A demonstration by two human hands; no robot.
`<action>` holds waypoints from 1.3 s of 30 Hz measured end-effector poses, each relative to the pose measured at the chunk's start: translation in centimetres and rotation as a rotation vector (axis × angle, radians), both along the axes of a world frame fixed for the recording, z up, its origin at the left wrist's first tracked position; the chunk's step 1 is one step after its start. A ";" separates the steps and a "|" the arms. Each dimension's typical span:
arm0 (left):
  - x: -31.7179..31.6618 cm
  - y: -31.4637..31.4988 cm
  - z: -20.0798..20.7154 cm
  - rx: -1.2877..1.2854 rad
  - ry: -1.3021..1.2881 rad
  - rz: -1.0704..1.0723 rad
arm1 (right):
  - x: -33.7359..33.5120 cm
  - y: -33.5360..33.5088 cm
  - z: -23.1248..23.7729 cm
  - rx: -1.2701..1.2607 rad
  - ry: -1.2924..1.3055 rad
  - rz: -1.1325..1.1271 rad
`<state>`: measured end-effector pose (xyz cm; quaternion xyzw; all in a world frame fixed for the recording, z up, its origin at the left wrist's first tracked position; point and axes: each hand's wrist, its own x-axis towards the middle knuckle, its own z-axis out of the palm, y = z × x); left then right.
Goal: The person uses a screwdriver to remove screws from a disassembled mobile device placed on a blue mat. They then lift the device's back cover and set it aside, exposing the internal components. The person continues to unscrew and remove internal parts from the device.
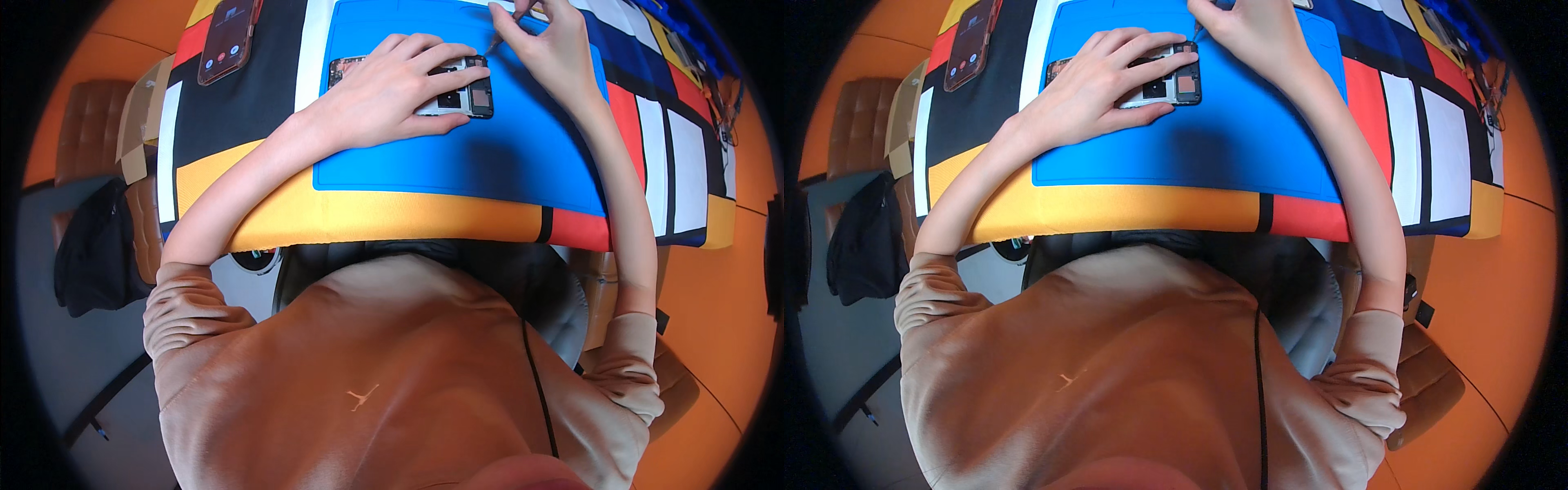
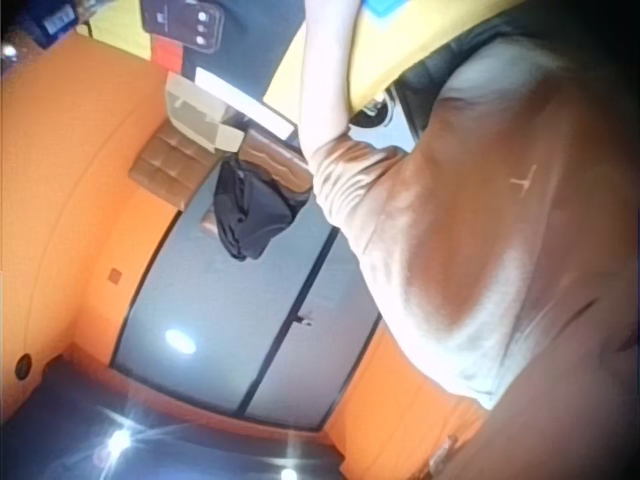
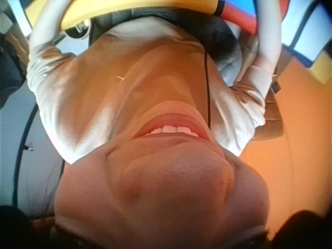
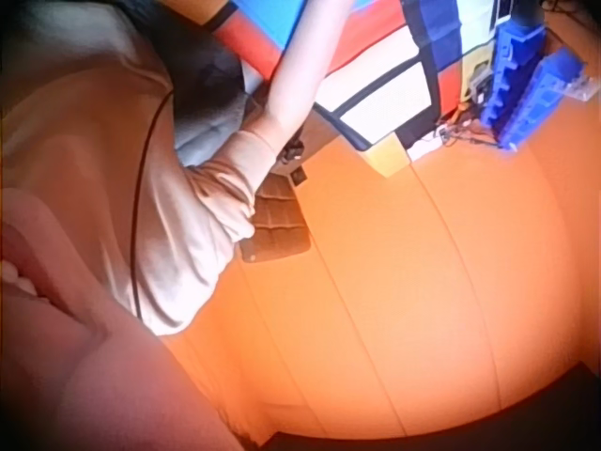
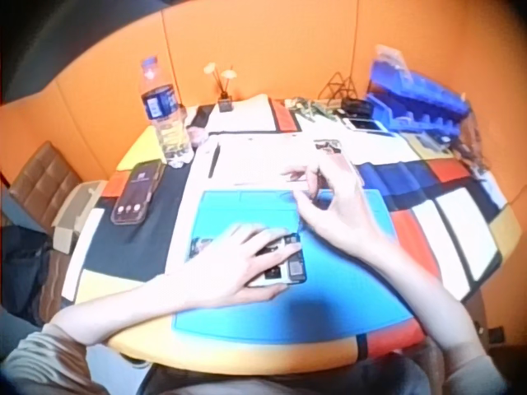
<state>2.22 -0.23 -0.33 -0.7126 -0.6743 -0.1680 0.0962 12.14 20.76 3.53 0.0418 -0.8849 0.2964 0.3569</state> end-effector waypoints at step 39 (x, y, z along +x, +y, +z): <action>0.0 0.3 1.0 -0.030 0.004 -0.052 | 0.0 0.2 -1.3 -0.129 0.022 0.005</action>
